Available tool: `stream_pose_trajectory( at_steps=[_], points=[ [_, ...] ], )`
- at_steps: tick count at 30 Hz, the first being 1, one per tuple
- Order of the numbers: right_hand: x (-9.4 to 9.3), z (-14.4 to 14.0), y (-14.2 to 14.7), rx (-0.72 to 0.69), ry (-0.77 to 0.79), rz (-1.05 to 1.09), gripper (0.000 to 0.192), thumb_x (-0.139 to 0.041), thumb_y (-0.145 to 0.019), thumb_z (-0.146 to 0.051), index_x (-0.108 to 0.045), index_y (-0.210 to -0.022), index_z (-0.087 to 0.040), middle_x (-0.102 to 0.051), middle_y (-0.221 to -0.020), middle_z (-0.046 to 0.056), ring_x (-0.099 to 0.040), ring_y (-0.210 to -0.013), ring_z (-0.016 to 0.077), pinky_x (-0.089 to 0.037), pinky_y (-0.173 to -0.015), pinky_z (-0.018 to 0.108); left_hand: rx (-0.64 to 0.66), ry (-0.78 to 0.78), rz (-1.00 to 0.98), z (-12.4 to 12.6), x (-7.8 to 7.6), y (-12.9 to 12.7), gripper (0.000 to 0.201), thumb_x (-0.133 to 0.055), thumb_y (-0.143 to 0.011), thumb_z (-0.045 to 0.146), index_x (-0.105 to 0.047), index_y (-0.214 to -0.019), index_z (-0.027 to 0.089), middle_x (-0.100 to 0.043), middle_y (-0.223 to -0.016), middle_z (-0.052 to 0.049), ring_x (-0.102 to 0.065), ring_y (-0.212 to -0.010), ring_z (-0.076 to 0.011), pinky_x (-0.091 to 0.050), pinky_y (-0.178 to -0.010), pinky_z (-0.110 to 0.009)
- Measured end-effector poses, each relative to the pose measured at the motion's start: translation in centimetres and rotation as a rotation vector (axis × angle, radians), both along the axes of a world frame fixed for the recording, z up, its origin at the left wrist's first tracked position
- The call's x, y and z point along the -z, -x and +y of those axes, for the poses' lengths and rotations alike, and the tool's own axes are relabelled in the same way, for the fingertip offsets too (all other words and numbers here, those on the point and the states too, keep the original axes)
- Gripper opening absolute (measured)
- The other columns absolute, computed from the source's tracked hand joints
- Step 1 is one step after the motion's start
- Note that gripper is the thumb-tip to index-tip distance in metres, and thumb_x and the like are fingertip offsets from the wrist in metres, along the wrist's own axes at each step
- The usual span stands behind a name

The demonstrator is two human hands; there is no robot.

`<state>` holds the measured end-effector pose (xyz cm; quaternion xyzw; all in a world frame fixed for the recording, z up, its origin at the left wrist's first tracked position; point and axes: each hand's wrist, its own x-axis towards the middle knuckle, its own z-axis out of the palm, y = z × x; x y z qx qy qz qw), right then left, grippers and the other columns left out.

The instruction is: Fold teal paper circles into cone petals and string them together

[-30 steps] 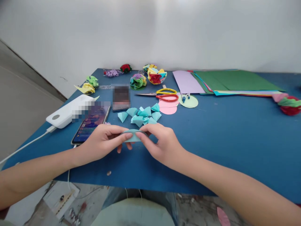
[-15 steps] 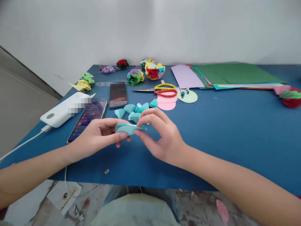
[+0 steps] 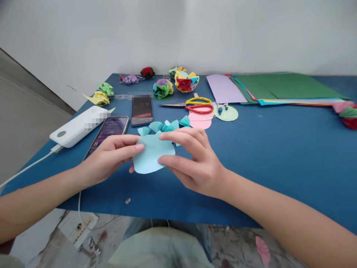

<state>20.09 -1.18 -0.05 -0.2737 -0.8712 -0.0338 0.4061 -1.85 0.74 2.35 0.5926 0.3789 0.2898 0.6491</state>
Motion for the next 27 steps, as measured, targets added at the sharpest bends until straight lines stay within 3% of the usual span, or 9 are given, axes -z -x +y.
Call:
stream_pose_trajectory(
  at_steps=[4,8,11,15,19,22,27],
  points=[
    [0.1,-0.1,0.4,-0.019,0.054,0.012,0.019,-0.057,-0.08,-0.014,-0.061,-0.093,-0.027,-0.05,-0.12,0.005,-0.052,-0.104,0.0216,-0.045,-0.087,0.041,0.032,-0.19,0.162,-0.2,-0.3,-0.1,0.019,-0.055,-0.082,0.024,-0.066,-0.096,0.019,-0.057,-0.068,0.002,-0.048,-0.053,-0.0067,-0.039,-0.046,-0.016],
    [0.2,-0.4,1.3,0.017,0.25,0.128,0.019,-0.06,-0.079,-0.02,-0.057,-0.098,-0.022,-0.052,-0.113,0.009,-0.051,-0.105,0.0209,-0.046,-0.087,0.038,0.206,-0.34,0.236,-0.2,-0.3,-0.4,0.02,-0.051,-0.084,0.021,-0.067,-0.096,0.018,-0.06,-0.077,0.0,-0.052,-0.069,-0.0108,-0.042,-0.059,-0.019],
    [0.3,-0.5,1.8,0.028,0.515,0.221,0.026,-0.063,-0.078,-0.028,-0.054,-0.1,-0.019,-0.058,-0.099,0.006,-0.056,-0.092,0.0179,-0.049,-0.077,0.031,0.28,-0.36,0.234,0.0,-0.2,-0.5,0.021,-0.05,-0.084,0.023,-0.067,-0.095,0.018,-0.062,-0.081,-0.002,-0.052,-0.072,-0.0116,-0.042,-0.062,-0.02],
    [0.3,-0.5,1.8,0.059,0.795,0.226,0.02,-0.062,-0.078,-0.035,-0.056,-0.09,-0.02,-0.061,-0.079,-0.001,-0.055,-0.069,0.0116,-0.047,-0.062,0.023,0.236,-0.246,0.253,0.3,-0.2,-0.4,0.022,-0.053,-0.081,0.026,-0.066,-0.096,0.015,-0.062,-0.077,-0.001,-0.052,-0.067,-0.0111,-0.039,-0.055,-0.019],
    [0.0,-0.4,1.7,0.137,0.79,0.189,0.015,-0.062,-0.078,-0.035,-0.058,-0.076,-0.02,-0.06,-0.069,-0.003,-0.052,-0.06,0.0094,-0.042,-0.055,0.02,0.139,-0.149,0.228,0.4,-0.2,-0.3,0.025,-0.055,-0.081,0.033,-0.065,-0.096,0.015,-0.061,-0.074,0.0,-0.052,-0.062,-0.0093,-0.04,-0.054,-0.018],
    [0.0,-0.5,1.7,0.2,0.72,0.167,0.017,-0.063,-0.077,-0.033,-0.056,-0.069,-0.02,-0.057,-0.061,-0.005,-0.047,-0.053,0.0078,-0.038,-0.051,0.02,0.073,-0.186,0.254,0.2,-0.3,-0.3,0.032,-0.048,-0.086,0.04,-0.065,-0.095,0.015,-0.058,-0.064,0.001,-0.049,-0.053,-0.0074,-0.041,-0.051,-0.018],
    [0.2,-0.4,1.7,0.271,0.658,0.182,0.023,-0.063,-0.076,-0.036,-0.054,-0.064,-0.02,-0.052,-0.055,-0.005,-0.045,-0.05,0.0077,-0.036,-0.047,0.02,-0.042,-0.284,0.286,-0.2,0.0,-0.7,0.02,-0.065,-0.074,0.031,-0.066,-0.086,0.015,-0.064,-0.068,0.001,-0.053,-0.053,-0.0075,-0.042,-0.047,-0.016]
  ],
)
